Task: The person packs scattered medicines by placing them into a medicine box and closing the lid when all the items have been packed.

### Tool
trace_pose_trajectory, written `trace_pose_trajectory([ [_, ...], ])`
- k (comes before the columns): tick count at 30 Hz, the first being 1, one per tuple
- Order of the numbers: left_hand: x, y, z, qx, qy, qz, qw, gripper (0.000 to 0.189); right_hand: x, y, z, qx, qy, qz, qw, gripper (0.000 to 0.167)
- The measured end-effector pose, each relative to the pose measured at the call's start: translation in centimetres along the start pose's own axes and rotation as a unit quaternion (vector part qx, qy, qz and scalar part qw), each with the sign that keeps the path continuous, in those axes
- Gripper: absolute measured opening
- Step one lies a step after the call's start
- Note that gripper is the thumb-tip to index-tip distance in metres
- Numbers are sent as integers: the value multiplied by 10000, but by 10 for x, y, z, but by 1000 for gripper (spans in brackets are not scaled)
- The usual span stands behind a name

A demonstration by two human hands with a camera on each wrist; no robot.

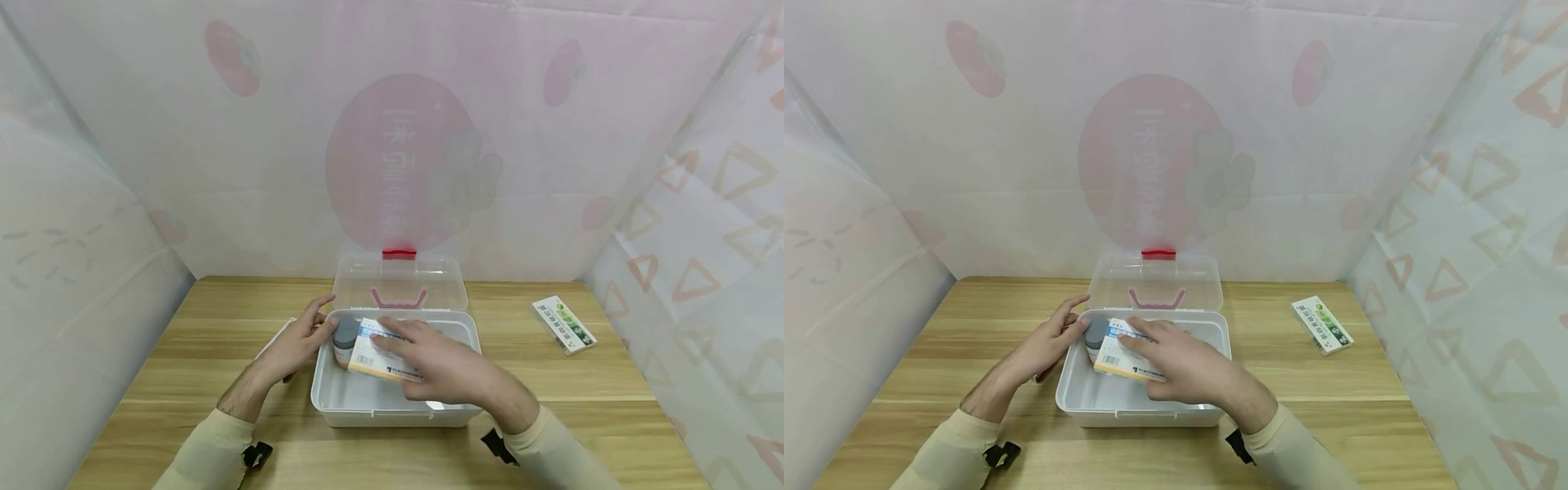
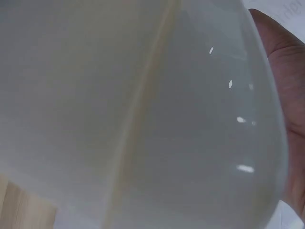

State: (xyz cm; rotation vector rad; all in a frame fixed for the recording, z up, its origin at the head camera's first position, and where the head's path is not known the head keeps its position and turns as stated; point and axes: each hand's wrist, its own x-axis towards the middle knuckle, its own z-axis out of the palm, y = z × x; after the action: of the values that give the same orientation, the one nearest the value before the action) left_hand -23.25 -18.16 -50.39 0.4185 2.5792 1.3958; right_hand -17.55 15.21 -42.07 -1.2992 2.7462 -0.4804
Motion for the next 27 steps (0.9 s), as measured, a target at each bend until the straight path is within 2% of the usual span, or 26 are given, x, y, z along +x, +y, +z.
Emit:
trace_pose_trajectory([
  [6,0,1,-1,-35,-24,36,10000,67,7,-1,1,-166,-280,-302,9990,81],
  [13,-1,2,-1,-77,-78,18,9999,68,13,-3,2,-5,-559,-603,9966,77],
  [20,-1,1,-1,-112,-105,67,9999,68,19,-8,3,265,-840,-493,9949,76],
  [27,-1,1,-1,-118,-119,18,9999,69,25,-9,7,145,-902,-683,9935,76],
])
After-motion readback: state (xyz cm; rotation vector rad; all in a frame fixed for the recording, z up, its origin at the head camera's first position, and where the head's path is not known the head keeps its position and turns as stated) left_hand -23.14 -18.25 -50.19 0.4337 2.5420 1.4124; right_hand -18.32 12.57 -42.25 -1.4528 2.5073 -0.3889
